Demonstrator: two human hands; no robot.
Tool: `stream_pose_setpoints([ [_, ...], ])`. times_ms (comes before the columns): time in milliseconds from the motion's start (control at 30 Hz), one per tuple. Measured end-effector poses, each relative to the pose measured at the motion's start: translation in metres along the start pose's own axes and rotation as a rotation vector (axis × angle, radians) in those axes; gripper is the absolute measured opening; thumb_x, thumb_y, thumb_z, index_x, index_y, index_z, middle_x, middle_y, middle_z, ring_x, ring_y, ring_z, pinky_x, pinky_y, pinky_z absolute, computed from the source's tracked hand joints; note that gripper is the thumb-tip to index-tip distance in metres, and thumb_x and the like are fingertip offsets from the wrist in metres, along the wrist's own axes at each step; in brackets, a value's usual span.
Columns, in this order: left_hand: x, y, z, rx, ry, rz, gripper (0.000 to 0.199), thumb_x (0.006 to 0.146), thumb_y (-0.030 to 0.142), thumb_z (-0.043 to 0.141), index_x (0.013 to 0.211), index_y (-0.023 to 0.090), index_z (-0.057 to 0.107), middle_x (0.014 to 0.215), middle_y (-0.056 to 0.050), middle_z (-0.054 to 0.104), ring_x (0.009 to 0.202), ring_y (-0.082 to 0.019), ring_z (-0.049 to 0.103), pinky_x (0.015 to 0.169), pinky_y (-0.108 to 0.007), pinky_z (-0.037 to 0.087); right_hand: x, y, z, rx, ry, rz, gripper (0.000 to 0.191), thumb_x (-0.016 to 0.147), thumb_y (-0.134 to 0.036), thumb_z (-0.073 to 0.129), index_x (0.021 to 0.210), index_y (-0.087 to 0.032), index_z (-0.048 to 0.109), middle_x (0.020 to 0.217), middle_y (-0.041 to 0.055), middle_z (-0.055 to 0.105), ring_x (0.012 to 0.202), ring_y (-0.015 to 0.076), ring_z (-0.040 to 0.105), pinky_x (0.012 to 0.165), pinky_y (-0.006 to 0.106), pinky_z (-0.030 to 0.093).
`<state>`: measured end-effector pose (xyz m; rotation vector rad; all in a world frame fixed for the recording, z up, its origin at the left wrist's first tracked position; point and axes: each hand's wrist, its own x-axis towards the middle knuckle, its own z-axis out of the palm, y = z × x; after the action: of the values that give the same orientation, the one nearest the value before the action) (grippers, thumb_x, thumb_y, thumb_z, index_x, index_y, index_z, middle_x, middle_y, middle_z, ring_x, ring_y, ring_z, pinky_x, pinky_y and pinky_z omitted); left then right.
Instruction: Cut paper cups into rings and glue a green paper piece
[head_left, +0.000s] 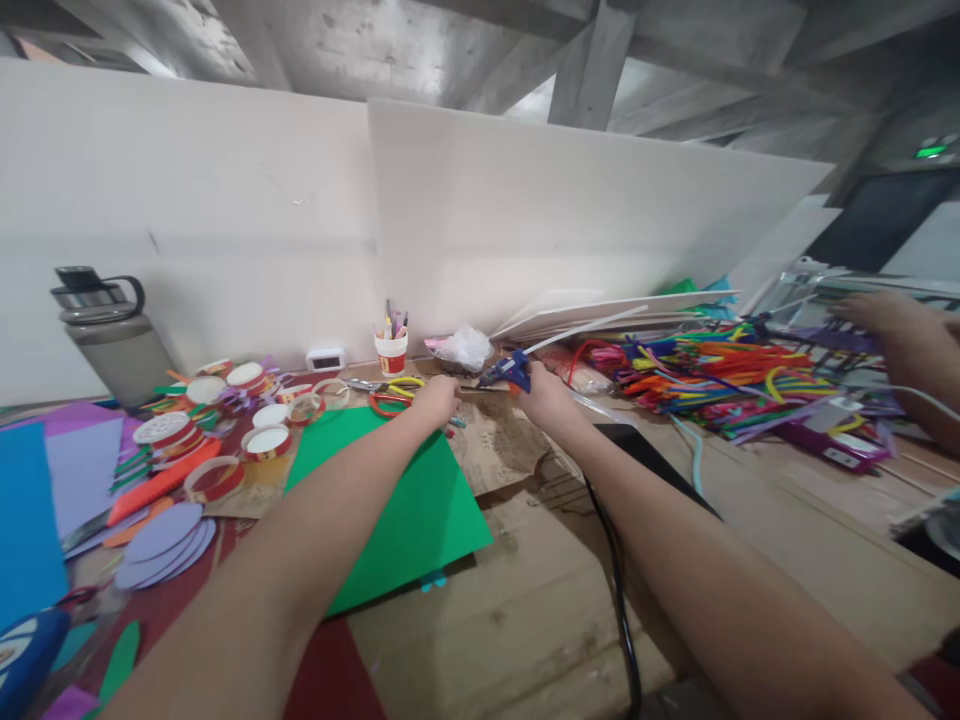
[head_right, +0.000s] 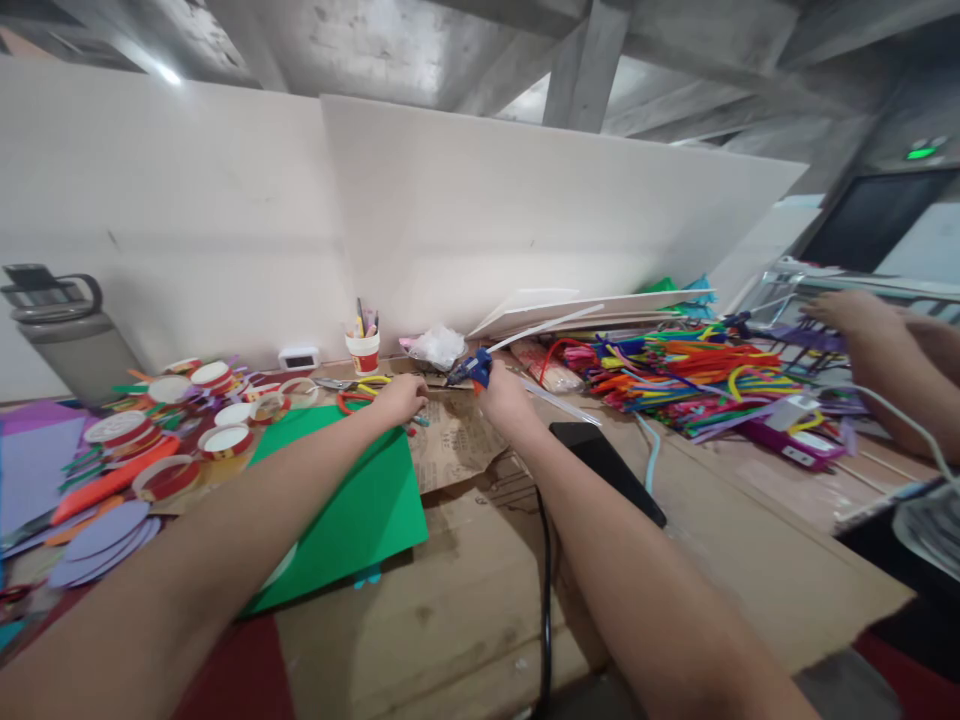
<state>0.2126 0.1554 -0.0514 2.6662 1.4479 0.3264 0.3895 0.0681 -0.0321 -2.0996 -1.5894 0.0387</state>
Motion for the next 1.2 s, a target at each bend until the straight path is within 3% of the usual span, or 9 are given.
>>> stream_pose_setpoints([
  [133, -0.001, 0.000, 0.003, -0.005, 0.030, -0.029, 0.020, 0.081, 0.021, 0.063, 0.100, 0.016, 0.069, 0.109, -0.012, 0.069, 0.104, -0.024, 0.063, 0.090, -0.033, 0.049, 0.003, 0.000, 0.000, -0.025, -0.034, -0.057, 0.031, 0.081, -0.010, 0.053, 0.111, -0.012, 0.058, 0.109, 0.0175, 0.068, 0.102, 0.0278, 0.064, 0.082, 0.030, 0.046],
  [333, -0.007, 0.002, 0.003, 0.021, 0.032, -0.033, 0.017, 0.084, 0.016, 0.056, 0.095, 0.016, 0.070, 0.102, -0.011, 0.069, 0.099, -0.022, 0.064, 0.087, -0.031, 0.048, 0.006, 0.002, -0.004, 0.070, -0.024, -0.108, 0.045, 0.074, -0.008, 0.060, 0.119, -0.014, 0.058, 0.108, 0.0142, 0.069, 0.099, 0.0251, 0.065, 0.082, 0.027, 0.047],
  [567, -0.015, 0.004, 0.003, 0.113, 0.018, 0.060, 0.026, 0.089, 0.012, 0.044, 0.097, 0.015, 0.068, 0.107, -0.014, 0.065, 0.102, -0.023, 0.062, 0.089, -0.033, 0.047, 0.007, 0.001, -0.021, 0.011, -0.103, -0.126, 0.044, 0.073, -0.007, 0.056, 0.115, -0.015, 0.063, 0.106, 0.0115, 0.071, 0.097, 0.0238, 0.065, 0.078, 0.025, 0.046],
  [700, -0.013, 0.001, 0.004, 0.150, -0.003, 0.093, 0.021, 0.087, 0.012, 0.050, 0.097, 0.016, 0.067, 0.106, -0.013, 0.064, 0.101, -0.024, 0.063, 0.087, -0.033, 0.047, 0.007, 0.001, -0.023, -0.060, -0.119, -0.133, 0.035, 0.076, -0.010, 0.055, 0.108, -0.016, 0.067, 0.107, 0.0105, 0.071, 0.097, 0.0236, 0.064, 0.077, 0.024, 0.045],
  [867, -0.009, -0.003, 0.007, 0.174, -0.019, 0.109, 0.020, 0.081, 0.009, 0.057, 0.097, 0.015, 0.067, 0.104, -0.013, 0.065, 0.096, -0.025, 0.065, 0.082, -0.033, 0.048, 0.011, 0.001, -0.016, 0.011, -0.136, -0.162, 0.041, 0.076, -0.010, 0.056, 0.116, -0.018, 0.064, 0.108, 0.0084, 0.071, 0.098, 0.0213, 0.064, 0.081, 0.024, 0.046],
  [1200, -0.005, -0.006, 0.009, 0.172, -0.032, 0.131, 0.023, 0.075, 0.008, 0.064, 0.097, 0.014, 0.067, 0.105, -0.014, 0.066, 0.096, -0.026, 0.065, 0.081, -0.033, 0.048, 0.006, -0.010, -0.014, -0.101, -0.178, -0.122, 0.033, 0.082, -0.015, 0.055, 0.114, -0.015, 0.060, 0.111, 0.0162, 0.069, 0.097, 0.0268, 0.065, 0.079, 0.030, 0.048],
])
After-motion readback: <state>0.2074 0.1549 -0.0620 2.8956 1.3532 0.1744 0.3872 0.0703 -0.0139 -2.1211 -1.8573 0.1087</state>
